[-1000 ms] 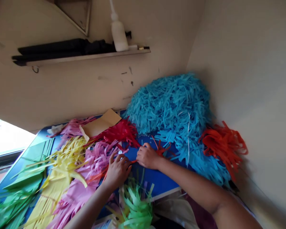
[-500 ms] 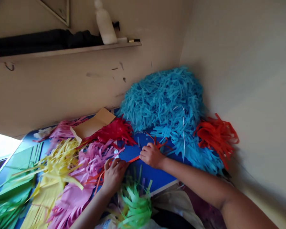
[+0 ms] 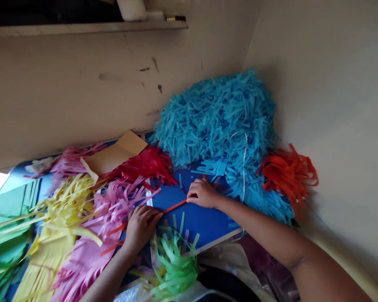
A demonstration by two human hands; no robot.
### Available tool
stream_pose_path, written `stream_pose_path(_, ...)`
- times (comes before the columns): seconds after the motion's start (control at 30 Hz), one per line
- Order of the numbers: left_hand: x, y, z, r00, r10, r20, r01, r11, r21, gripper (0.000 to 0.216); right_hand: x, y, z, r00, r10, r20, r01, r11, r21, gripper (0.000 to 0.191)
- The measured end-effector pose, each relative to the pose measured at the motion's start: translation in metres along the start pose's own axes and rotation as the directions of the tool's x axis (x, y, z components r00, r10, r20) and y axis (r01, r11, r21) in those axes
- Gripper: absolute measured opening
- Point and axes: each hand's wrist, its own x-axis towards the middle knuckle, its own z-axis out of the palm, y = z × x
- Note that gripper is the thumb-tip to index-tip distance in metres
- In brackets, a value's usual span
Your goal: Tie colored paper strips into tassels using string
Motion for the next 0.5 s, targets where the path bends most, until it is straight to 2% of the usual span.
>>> stream_pose_path(0.17, 0.006, 0.008, -0.003, 0.997, -0.035, 0.072, 0.028, 0.995, 0.093, 0.025, 0.004, -0.009, -0.005, 0.991, 0.098, 0.094, -0.093, 0.994, -0.053, 0.012)
stream_pose_path(0.33, 0.016, 0.014, -0.011, 0.979, 0.004, 0.204, -0.050, 0.974, 0.221, 0.024, 0.012, -0.014, -0.006, 0.978, 0.157, 0.136, -0.143, 0.984, -0.106, 0.014)
stream_pose_path(0.43, 0.019, 0.016, -0.015, 0.973, 0.111, 0.203, -0.165, 0.947, 0.275, 0.015, 0.015, -0.019, -0.009, 0.972, 0.182, 0.149, -0.159, 0.975, -0.154, 0.014)
stream_pose_path(0.5, 0.019, 0.019, -0.016, 0.952, 0.230, 0.201, -0.282, 0.913, 0.293, 0.027, 0.014, -0.026, -0.013, 0.970, 0.202, 0.133, -0.174, 0.965, -0.195, 0.012)
